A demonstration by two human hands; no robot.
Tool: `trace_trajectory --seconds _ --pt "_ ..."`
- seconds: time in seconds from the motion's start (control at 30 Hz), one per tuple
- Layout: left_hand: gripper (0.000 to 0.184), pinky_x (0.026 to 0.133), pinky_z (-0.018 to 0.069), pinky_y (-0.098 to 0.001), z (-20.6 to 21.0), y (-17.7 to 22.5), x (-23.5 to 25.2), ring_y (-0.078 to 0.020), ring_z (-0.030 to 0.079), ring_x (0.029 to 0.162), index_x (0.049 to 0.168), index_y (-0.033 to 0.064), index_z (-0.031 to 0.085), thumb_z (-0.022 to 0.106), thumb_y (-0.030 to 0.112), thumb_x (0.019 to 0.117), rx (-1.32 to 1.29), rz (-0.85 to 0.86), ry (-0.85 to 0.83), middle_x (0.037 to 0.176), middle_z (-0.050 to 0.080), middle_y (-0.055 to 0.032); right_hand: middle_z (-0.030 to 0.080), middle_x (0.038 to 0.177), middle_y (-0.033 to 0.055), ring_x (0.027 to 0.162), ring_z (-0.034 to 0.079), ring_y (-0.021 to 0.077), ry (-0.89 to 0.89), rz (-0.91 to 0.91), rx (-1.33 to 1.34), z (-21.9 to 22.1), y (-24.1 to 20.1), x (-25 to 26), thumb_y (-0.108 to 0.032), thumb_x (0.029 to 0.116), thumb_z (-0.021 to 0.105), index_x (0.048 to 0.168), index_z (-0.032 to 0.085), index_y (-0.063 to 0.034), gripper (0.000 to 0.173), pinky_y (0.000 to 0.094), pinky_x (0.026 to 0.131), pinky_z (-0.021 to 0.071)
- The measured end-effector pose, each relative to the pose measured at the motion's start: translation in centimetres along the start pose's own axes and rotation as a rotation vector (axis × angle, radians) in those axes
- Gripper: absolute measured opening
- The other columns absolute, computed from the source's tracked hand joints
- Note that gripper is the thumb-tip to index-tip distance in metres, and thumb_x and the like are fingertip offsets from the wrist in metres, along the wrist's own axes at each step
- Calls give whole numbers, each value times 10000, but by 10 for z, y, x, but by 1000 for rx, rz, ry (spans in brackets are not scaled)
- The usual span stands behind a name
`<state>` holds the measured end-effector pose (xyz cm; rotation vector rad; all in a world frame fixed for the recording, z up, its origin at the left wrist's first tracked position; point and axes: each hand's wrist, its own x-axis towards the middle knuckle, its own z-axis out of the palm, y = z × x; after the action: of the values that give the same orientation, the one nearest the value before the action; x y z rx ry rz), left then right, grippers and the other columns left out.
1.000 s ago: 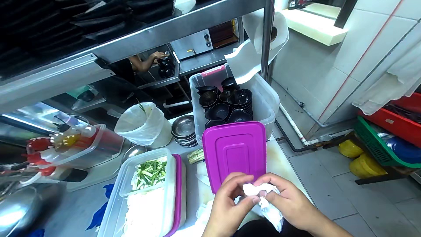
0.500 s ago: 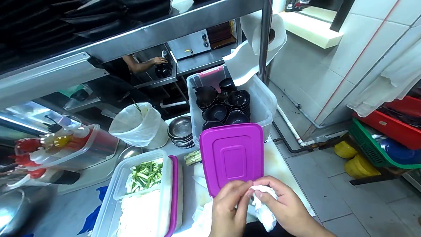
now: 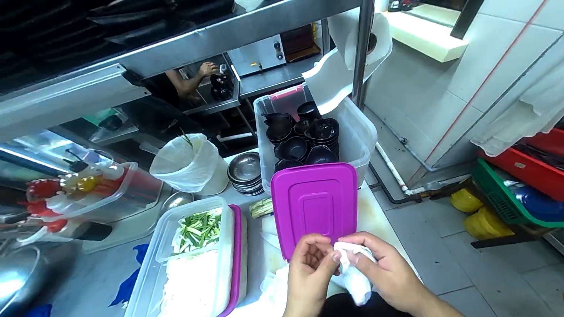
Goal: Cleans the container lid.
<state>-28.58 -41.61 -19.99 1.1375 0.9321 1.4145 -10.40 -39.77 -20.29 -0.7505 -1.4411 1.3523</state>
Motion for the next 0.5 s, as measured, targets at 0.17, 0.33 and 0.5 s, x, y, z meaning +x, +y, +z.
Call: trace_trajectory --seconds 0.17,0.33,0.5 --pt "250 802 623 -318 -5 -12 -2 -190 696 970 1191 21 702 682 152 978 226 82 -15 1182 683 -122 716 1141 63 999 697 107 -112 -96 -145 -4 9 -1 -314 1069 557 1290 640 -38 363 304 874 611" --pt "110 779 620 -283 0 -22 -4 -139 688 899 1057 41 699 656 103 976 454 263 19 1049 687 -73 719 1009 6 880 707 70 17 32 -340 4 14 -2 -415 1028 611 1230 585 -85 388 285 762 627" --pt "80 793 590 -251 -13 -24 -2 -88 656 885 1028 79 677 628 130 990 661 362 -116 965 667 -22 722 997 -11 894 681 54 -140 101 -391 -11 15 2 -410 1040 590 1149 706 -121 330 271 804 593"
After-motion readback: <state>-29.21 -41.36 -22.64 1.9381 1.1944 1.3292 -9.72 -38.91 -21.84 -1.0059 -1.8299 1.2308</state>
